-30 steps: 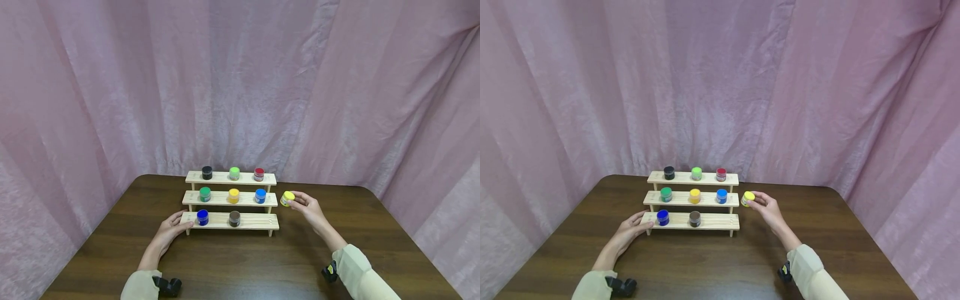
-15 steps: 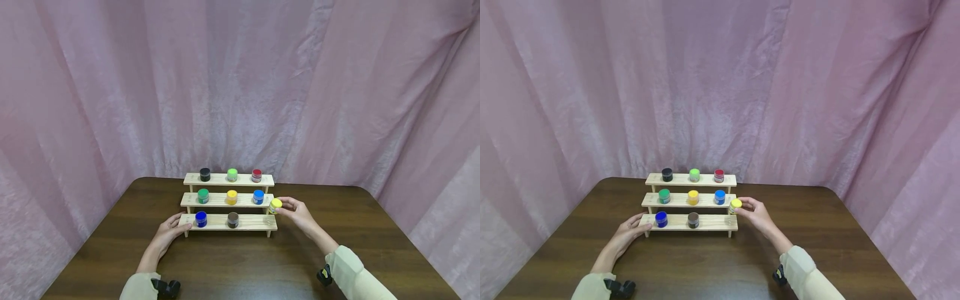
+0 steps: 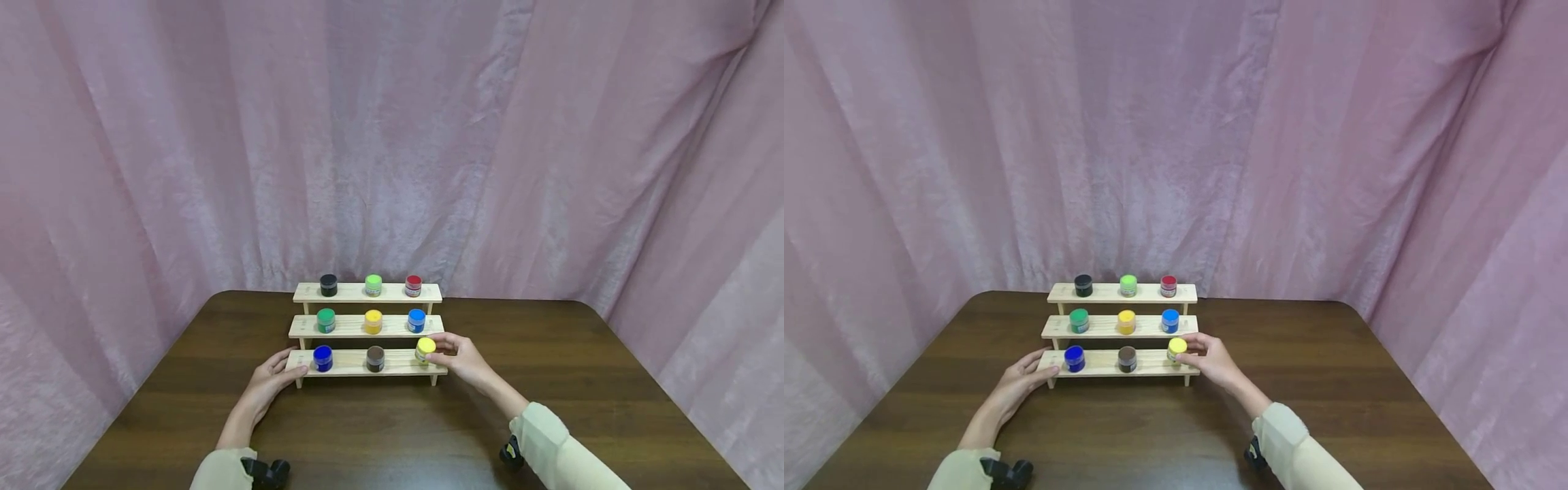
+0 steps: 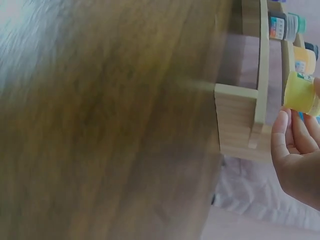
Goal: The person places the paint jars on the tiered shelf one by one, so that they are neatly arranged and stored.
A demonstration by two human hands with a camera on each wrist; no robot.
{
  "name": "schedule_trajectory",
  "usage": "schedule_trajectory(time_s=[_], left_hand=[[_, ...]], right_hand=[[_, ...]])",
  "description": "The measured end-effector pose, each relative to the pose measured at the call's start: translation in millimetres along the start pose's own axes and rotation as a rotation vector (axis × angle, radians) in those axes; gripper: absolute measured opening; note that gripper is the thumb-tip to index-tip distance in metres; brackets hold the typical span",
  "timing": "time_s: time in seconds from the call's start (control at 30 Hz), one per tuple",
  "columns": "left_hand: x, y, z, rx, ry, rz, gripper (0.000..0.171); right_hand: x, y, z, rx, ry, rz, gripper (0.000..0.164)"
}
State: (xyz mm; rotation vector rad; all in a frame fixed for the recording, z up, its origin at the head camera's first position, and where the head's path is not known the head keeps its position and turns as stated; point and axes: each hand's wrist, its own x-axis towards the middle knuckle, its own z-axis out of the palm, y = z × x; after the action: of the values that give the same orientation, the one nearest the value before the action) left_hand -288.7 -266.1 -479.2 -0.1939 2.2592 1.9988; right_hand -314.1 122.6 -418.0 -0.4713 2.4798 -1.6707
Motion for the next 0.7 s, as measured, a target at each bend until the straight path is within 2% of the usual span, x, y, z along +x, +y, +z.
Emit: schedule_trajectory(time_s=[0.7], left_hand=[[-3.9, -2.6, -0.1, -0.010, 0.005, 0.002, 0.078]], right_hand=[[0, 11, 15, -0.002, -0.022, -0.013, 0.040]])
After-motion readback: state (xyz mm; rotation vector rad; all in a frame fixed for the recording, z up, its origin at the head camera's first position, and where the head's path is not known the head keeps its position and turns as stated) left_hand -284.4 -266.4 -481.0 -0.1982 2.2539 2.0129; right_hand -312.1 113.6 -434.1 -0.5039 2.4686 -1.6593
